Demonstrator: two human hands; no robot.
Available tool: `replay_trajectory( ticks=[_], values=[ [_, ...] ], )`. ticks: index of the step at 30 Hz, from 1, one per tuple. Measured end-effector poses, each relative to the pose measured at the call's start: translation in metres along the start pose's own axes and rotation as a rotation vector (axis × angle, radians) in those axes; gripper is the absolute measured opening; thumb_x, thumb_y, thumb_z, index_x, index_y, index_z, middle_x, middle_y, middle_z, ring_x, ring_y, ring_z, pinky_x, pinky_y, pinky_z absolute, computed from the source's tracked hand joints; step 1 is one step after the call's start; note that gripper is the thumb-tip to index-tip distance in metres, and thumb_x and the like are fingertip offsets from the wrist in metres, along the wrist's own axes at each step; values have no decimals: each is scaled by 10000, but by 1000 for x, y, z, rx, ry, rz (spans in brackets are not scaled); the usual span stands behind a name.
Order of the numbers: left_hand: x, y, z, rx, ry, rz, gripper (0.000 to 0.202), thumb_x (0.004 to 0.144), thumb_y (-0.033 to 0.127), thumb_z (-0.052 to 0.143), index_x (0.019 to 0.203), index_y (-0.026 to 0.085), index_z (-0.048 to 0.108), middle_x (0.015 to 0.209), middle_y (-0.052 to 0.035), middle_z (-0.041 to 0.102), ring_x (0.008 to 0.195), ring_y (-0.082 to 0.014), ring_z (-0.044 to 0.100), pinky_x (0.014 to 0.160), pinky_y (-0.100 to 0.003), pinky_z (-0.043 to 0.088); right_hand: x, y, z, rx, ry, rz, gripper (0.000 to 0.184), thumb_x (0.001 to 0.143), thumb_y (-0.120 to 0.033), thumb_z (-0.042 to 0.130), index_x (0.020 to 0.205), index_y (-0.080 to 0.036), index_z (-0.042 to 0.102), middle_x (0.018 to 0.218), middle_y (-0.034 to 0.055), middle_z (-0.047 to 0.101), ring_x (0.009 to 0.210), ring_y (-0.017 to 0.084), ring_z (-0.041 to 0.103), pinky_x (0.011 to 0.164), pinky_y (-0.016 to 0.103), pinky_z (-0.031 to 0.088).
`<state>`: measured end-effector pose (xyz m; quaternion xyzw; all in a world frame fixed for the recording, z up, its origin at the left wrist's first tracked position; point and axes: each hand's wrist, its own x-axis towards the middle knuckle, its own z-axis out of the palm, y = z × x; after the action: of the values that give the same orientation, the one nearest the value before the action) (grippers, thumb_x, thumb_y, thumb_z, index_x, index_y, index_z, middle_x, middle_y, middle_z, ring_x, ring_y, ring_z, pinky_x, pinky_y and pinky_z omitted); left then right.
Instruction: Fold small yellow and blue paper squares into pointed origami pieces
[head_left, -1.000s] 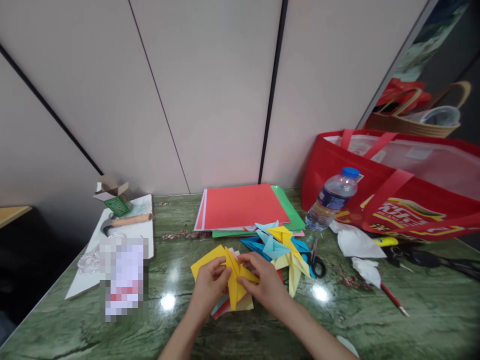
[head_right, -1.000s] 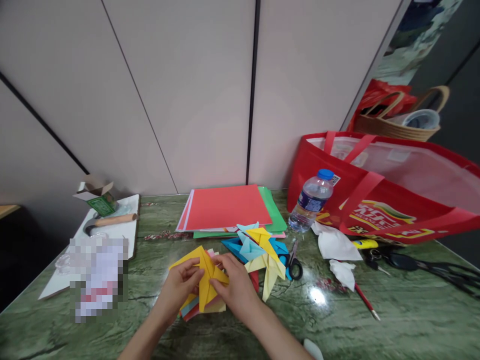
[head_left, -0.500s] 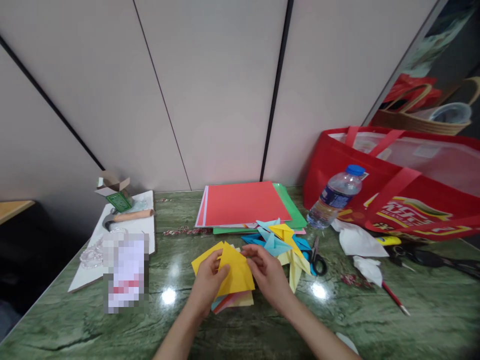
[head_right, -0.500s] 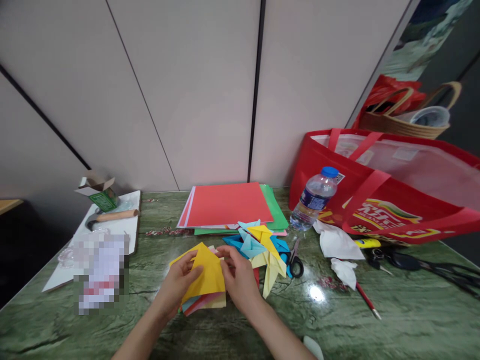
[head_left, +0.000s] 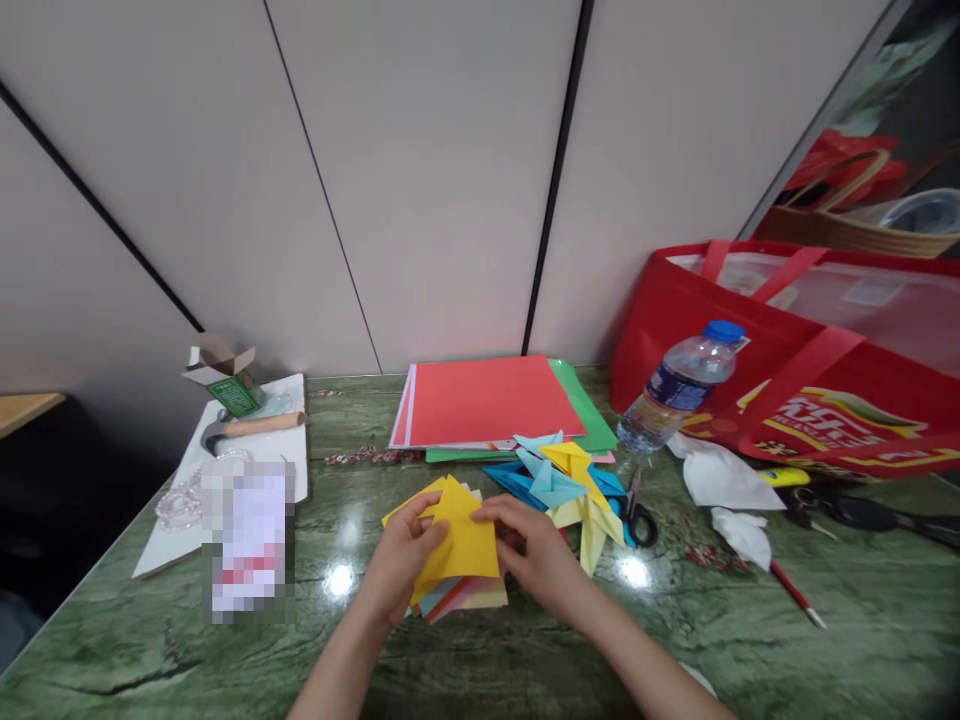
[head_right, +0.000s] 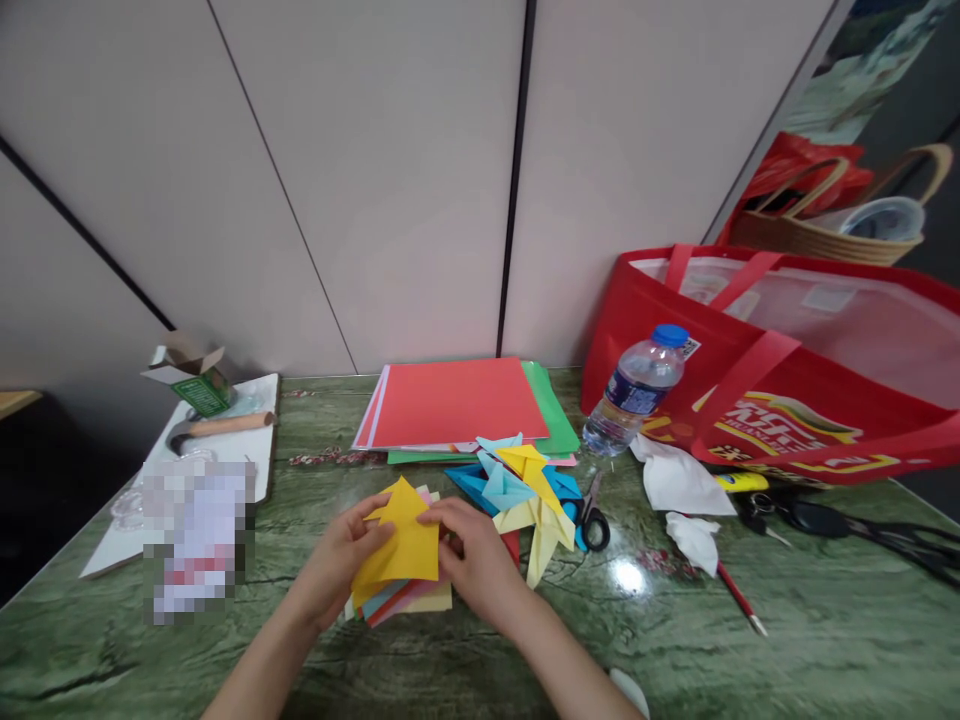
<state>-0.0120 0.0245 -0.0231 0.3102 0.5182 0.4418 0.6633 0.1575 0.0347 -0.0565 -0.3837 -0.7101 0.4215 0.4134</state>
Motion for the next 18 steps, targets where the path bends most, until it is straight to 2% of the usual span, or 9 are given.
replay_trajectory(
  ticks=[2,6,10,12,14,18],
  values=[
    [0,0,0,18,-8,-9,531,585,249,712,1048,126,481,624,-8,656,562,-164,621,559,-256,452,0,1,1,-11,-10,5,434,631,-3,438,942,-234,635,1004,56,578,873,172,589,578,227,478],
    [-1,0,1,40,4,-10,466,587,266,710,993,151,512,619,0,647,559,-160,619,534,-246,456,0,0,1,-41,10,-4,379,623,-13,454,877,-222,641,991,56,578,836,169,594,592,239,485],
    [-3,0,4,102,-119,-5,346,632,281,680,923,152,542,630,-12,650,476,-132,586,475,-234,452,0,-4,-1,-56,57,-5,252,684,-65,476,839,-209,613,929,56,605,782,173,603,615,266,492],
    [-4,0,7,151,-178,23,261,658,273,657,862,138,566,632,-23,646,497,-135,591,476,-232,458,0,-6,0,-59,106,33,177,731,-122,496,859,-204,587,841,47,620,696,166,601,595,273,490],
    [-5,-1,11,182,-181,50,218,673,273,640,829,133,578,631,-25,636,538,-150,604,487,-240,473,-1,-7,1,-43,151,81,161,760,-177,515,911,-206,562,773,34,624,639,161,594,565,270,488],
    [-7,-5,17,188,-165,54,220,674,314,632,807,144,588,611,-5,622,476,-135,579,464,-248,472,-1,-9,3,-4,185,113,223,762,-190,529,983,-215,540,837,39,637,661,161,602,555,262,499]
  ],
)
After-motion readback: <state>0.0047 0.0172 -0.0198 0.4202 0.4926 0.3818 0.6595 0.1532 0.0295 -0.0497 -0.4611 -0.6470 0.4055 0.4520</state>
